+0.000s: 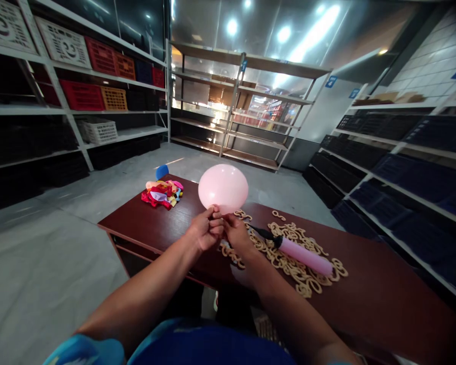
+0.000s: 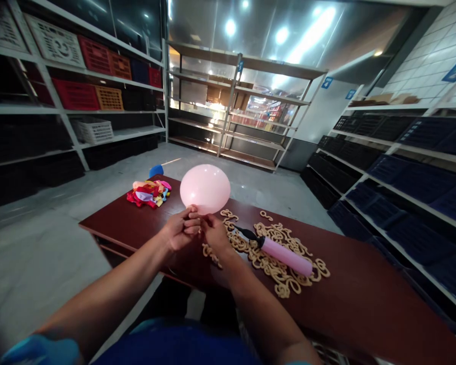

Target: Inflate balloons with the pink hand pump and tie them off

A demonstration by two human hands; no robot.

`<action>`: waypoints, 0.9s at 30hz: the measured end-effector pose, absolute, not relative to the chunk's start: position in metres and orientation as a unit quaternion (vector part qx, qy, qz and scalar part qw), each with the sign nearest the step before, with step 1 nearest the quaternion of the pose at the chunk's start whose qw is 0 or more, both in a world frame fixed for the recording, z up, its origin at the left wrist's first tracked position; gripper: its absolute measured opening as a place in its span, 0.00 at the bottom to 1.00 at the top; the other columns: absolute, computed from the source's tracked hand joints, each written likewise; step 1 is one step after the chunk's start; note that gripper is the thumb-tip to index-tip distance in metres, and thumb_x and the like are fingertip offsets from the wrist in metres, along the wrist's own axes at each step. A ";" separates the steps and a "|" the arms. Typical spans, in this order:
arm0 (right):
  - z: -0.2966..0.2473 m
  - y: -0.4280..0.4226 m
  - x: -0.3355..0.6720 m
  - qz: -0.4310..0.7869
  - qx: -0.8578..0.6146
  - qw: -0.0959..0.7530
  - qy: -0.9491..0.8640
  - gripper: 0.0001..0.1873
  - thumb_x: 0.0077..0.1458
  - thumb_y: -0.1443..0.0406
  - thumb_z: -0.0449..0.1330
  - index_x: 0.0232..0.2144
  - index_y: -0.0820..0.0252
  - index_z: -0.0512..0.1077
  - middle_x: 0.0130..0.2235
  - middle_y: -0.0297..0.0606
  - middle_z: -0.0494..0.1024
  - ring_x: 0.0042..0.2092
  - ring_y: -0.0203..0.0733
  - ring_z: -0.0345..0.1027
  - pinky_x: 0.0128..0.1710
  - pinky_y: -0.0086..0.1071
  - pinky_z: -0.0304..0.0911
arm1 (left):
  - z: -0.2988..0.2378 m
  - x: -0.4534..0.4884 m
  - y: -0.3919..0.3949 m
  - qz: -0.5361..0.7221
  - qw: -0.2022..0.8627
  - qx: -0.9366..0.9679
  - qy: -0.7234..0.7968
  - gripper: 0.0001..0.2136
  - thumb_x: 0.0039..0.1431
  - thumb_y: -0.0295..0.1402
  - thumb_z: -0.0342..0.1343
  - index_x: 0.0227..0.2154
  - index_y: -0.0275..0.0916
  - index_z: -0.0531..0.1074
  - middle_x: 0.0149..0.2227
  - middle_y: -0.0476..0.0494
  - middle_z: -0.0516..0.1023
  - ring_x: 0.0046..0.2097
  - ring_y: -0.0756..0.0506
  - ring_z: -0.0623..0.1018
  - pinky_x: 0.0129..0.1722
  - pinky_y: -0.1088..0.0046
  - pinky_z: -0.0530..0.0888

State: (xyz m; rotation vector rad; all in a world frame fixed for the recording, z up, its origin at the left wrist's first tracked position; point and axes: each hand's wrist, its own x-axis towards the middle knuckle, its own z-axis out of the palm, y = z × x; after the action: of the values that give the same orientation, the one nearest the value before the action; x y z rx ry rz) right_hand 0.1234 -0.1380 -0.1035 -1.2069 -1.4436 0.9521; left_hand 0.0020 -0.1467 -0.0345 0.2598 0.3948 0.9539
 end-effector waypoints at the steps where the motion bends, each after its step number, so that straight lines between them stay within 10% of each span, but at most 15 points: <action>1: -0.100 -0.140 0.128 0.361 -0.517 0.480 -0.610 0.13 0.51 0.56 0.53 0.32 0.58 0.69 0.23 0.31 0.69 0.21 0.34 0.61 0.20 0.29 0.58 | -0.038 -0.001 -0.142 0.446 0.847 0.169 0.236 0.07 0.58 0.27 0.44 0.25 0.36 0.59 0.18 0.56 0.54 0.14 0.59 0.50 0.13 0.86 0.46; 10: -0.044 -0.164 0.145 -0.045 -0.486 0.255 -0.835 0.10 0.56 0.67 0.49 0.35 0.56 0.70 0.36 0.37 0.70 0.35 0.36 0.64 0.34 0.28 0.57 | -0.080 -0.007 -0.118 0.363 0.383 0.650 0.548 0.19 0.57 0.42 0.42 0.20 0.36 0.70 0.21 0.44 0.71 0.25 0.49 0.69 0.24 0.76 0.60; 27: -0.057 -0.138 0.142 0.218 -0.549 0.404 -0.698 0.04 0.48 0.63 0.55 0.27 0.56 0.69 0.28 0.34 0.74 0.29 0.37 0.68 0.29 0.30 0.63 | -0.086 0.008 -0.140 0.452 0.365 0.684 0.441 0.17 0.60 0.39 0.41 0.38 0.38 0.72 0.35 0.40 0.77 0.36 0.45 0.75 0.36 0.73 0.66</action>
State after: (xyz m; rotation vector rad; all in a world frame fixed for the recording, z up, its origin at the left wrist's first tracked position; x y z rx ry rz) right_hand 0.1420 -0.1380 -0.0575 -1.3877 -1.7629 0.5517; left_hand 0.0080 -0.1397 -0.0856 1.7590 1.1345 1.1615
